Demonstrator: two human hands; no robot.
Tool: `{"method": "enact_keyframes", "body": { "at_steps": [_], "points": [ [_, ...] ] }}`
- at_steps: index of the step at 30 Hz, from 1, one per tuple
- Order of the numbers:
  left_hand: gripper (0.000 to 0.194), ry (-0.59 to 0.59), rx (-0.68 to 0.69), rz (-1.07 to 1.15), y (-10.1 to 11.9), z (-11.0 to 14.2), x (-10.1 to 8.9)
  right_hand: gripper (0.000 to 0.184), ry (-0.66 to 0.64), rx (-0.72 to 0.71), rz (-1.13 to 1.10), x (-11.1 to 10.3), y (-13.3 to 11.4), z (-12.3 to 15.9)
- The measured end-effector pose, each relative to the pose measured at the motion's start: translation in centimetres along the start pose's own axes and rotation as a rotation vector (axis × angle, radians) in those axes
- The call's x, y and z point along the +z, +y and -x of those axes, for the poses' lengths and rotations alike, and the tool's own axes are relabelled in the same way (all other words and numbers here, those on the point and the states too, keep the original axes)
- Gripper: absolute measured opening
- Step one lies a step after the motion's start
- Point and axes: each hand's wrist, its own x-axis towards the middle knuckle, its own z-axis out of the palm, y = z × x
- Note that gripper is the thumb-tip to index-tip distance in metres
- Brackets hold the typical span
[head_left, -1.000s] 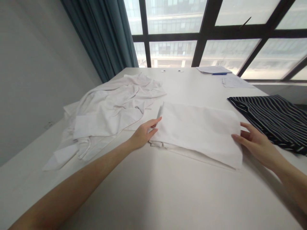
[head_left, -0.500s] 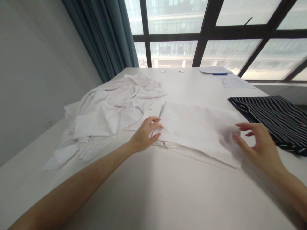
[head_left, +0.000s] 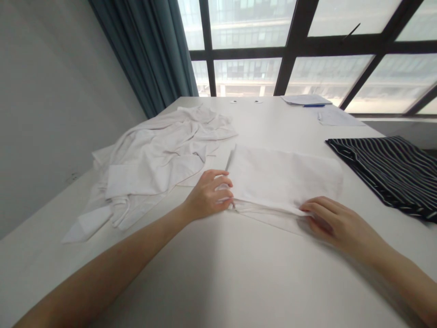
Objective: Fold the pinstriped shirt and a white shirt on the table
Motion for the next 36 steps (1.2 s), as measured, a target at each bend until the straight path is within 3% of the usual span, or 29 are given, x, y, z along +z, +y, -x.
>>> {"method": "enact_keyframes", "body": {
  "at_steps": [8, 12, 17, 22, 24, 26, 30, 33, 36],
  "points": [
    [0.008, 0.121, 0.159, -0.239, 0.4, -0.5, -0.8, 0.015, 0.179, 0.046, 0.04, -0.9, -0.9, 0.5],
    [0.011, 0.134, 0.189, -0.255, 0.4, -0.5, -0.9, 0.013, 0.217, -0.064, 0.02, -1.6, -0.9, 0.5],
    [0.018, 0.014, 0.154, -0.157, 0.2, -0.2, -0.8, 0.018, 0.002, -0.094, -0.137, -1.6, 0.0, 0.3],
    [0.035, -0.069, 0.171, -0.042, 0.0, -0.1, -0.7, 0.026, -0.274, -0.002, -0.321, -1.4, 0.0, 0.0],
    [0.041, -0.062, 0.18, 0.018, -0.2, 0.0, -0.5, 0.034, -0.336, 0.074, -0.387, -1.5, -0.1, 0.0],
    [0.046, -0.037, 0.154, 0.073, -0.4, 0.1, -0.2, 0.042, -0.298, 0.224, -0.419, -1.7, 0.0, 0.3],
    [0.052, -0.007, -0.024, 0.107, -0.9, 0.4, 0.1, 0.044, 0.046, 0.599, -0.228, -1.9, 1.8, 0.9],
    [0.038, 0.023, -0.239, 0.055, -1.2, 0.4, 0.3, 0.034, 0.208, 0.778, -0.034, -1.8, 3.9, 0.9],
    [0.02, 0.015, -0.434, 0.059, -1.5, 0.4, 0.7, 0.039, 0.225, 0.879, -0.073, -1.6, 5.3, 0.7]
  ]
}}
